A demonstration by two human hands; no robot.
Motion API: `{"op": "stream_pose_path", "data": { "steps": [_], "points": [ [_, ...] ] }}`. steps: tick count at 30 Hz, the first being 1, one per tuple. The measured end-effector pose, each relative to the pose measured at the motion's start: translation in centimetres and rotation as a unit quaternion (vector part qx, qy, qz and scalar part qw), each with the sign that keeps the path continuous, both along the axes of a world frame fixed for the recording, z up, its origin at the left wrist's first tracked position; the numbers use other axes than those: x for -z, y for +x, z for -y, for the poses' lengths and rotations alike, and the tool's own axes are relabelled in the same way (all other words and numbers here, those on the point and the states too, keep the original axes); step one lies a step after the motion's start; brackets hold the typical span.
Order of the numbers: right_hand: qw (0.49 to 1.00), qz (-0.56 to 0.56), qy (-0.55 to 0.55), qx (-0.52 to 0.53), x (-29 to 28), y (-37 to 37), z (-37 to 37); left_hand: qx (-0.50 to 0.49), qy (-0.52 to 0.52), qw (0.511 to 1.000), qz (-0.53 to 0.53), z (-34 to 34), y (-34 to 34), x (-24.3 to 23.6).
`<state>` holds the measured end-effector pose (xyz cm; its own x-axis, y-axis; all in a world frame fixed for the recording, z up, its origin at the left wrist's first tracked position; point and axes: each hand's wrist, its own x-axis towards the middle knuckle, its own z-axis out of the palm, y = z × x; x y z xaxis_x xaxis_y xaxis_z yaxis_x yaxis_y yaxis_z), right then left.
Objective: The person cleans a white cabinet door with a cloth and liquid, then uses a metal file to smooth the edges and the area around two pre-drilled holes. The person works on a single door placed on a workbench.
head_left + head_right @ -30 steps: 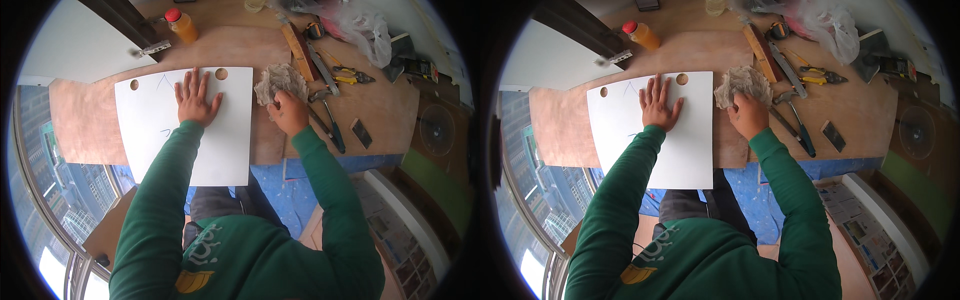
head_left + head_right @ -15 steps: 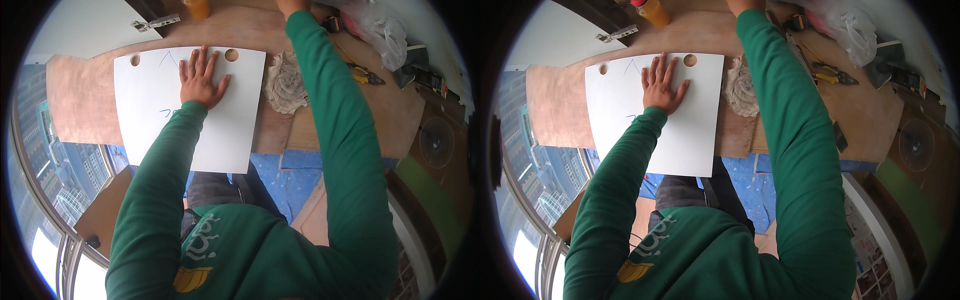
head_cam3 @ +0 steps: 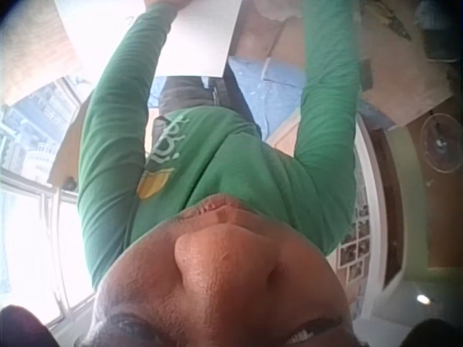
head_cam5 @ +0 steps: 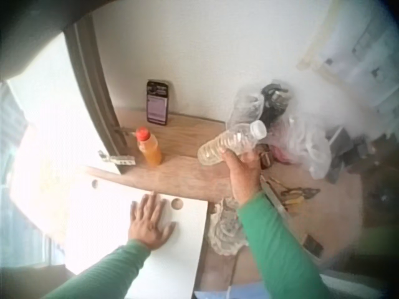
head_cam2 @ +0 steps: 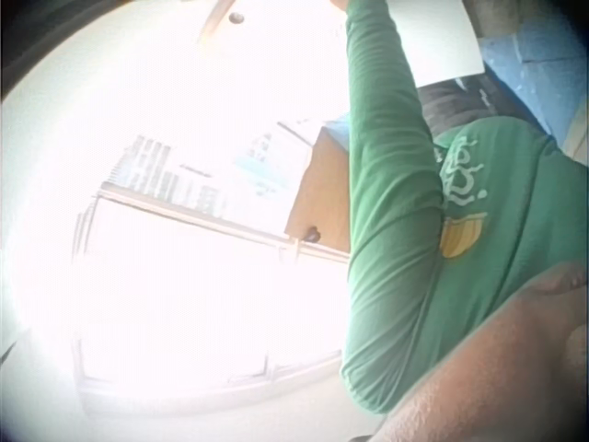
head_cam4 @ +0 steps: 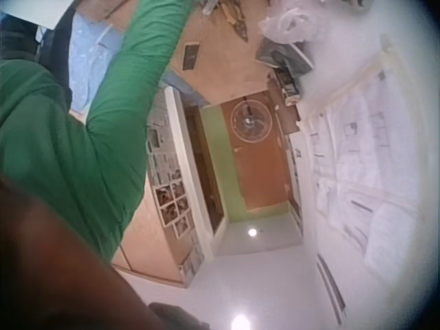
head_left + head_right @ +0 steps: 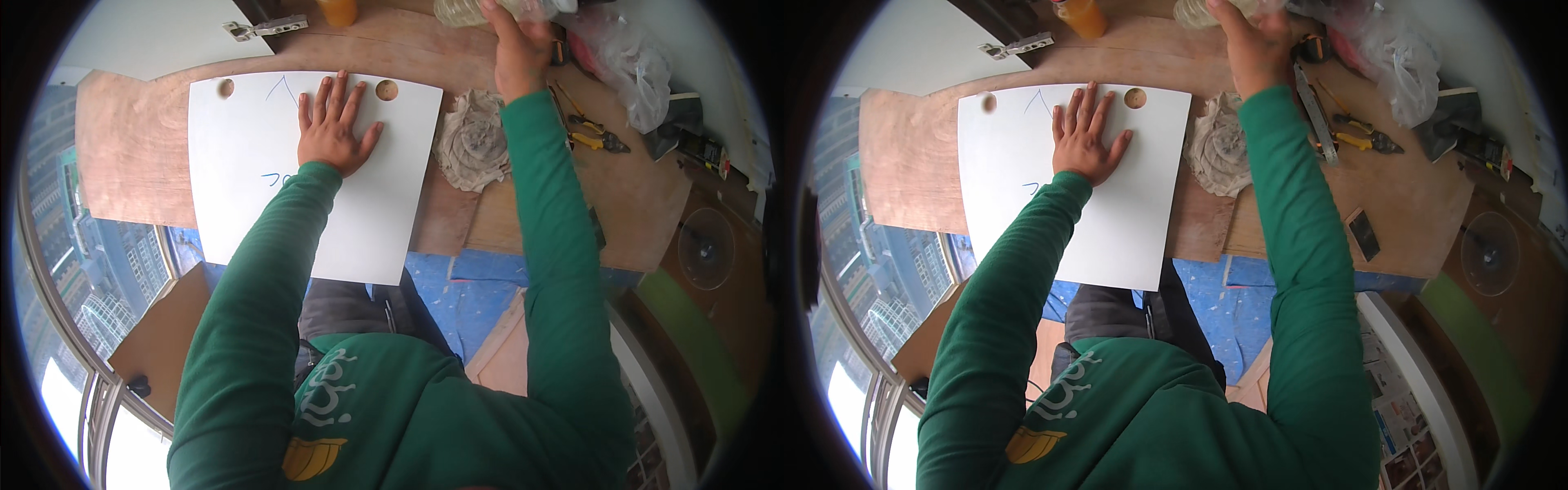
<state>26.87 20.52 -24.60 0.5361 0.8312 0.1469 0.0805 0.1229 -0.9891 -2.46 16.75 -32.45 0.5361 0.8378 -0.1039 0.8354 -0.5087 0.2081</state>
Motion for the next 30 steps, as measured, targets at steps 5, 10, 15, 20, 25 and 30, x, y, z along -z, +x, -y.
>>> {"op": "stream_pose_path", "data": {
  "steps": [5, 10, 15, 20, 25, 30],
  "points": [
    [0.972, -0.227, -0.039, -0.035, -3.2, -0.6, 12.8, 0.002, 0.003, 1.0, -0.012, 0.1, 0.0, -0.1],
    [0.945, -0.061, -0.311, -0.083, -1.7, -0.1, 21.4, 0.003, 0.011, 1.0, -0.025, 0.1, 0.0, -0.2],
    [0.891, 0.09, -0.424, -0.133, -0.9, 0.2, 23.4, 0.001, 0.013, 1.0, -0.025, 0.1, 0.0, 0.2],
    [0.867, 0.123, -0.452, -0.171, -0.3, 0.5, 23.1, 0.005, 0.022, 1.0, -0.016, 0.1, -0.1, 0.5],
    [0.835, 0.195, -0.487, -0.165, 2.4, 1.7, 23.6, 0.007, 0.025, 0.999, -0.022, 0.1, 0.0, 0.5],
    [0.834, 0.133, -0.5, -0.192, 0.2, 1.7, 22.9, 0.005, 0.027, 0.999, -0.023, 0.1, -0.3, 0.7]
  ]
}}
